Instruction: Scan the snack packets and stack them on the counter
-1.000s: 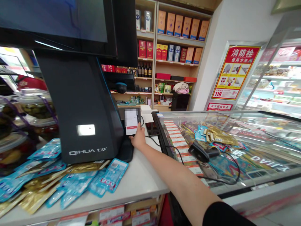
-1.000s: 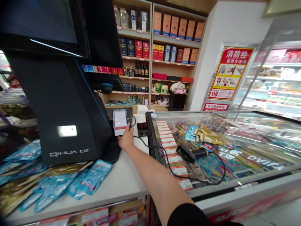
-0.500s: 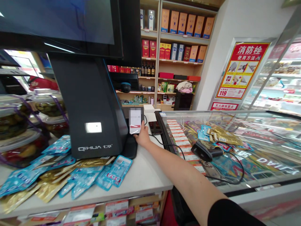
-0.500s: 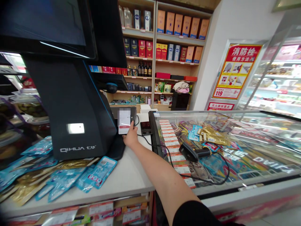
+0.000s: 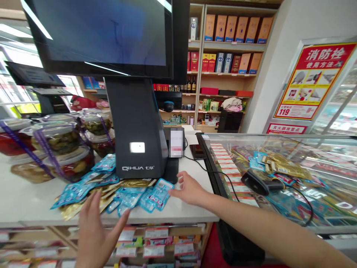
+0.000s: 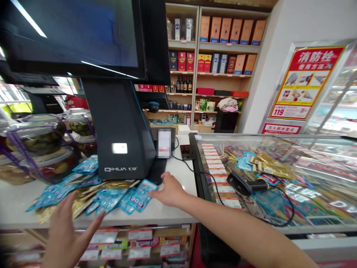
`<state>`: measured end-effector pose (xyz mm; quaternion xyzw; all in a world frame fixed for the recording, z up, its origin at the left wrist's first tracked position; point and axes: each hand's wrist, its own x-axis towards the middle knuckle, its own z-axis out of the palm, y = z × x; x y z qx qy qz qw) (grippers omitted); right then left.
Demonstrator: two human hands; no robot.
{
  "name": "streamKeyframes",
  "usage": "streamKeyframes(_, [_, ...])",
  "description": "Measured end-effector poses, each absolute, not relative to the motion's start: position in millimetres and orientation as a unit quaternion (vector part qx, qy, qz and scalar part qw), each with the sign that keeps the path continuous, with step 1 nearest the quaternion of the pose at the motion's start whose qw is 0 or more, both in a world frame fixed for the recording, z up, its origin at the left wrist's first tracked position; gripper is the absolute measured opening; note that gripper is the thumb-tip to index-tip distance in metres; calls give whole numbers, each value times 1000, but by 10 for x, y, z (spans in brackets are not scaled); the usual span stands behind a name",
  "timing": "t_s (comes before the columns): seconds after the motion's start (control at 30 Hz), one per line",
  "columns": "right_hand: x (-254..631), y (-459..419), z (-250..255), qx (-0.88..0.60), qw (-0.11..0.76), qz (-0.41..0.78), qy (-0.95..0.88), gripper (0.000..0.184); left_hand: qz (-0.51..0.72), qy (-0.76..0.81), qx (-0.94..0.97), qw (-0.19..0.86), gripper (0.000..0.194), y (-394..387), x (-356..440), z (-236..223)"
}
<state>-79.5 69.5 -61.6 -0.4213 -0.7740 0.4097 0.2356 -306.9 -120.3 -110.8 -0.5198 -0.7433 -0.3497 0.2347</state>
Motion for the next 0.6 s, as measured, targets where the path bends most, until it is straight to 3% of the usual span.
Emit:
streamKeyframes(0.17, [-1009,464,-586,-457,200,588,-636,85,-235,-750,-570,239,78,-746,-2908,-928])
streamKeyframes(0.23, [-1161,437,-523,-459,178,621,-610,73,-209,-748,-580,244,77,-732,-2855,-1005])
streamKeyframes(0.4, [-1471,318,-370,-437,164,667,-580,19,-238,-713,-619,227,74,-800,-2836,-1063])
streamKeyframes(0.6, [-1370,301,-281,-435,184,724,-502,13,-256,-704,-609,262,58,-776,-2748,-1096])
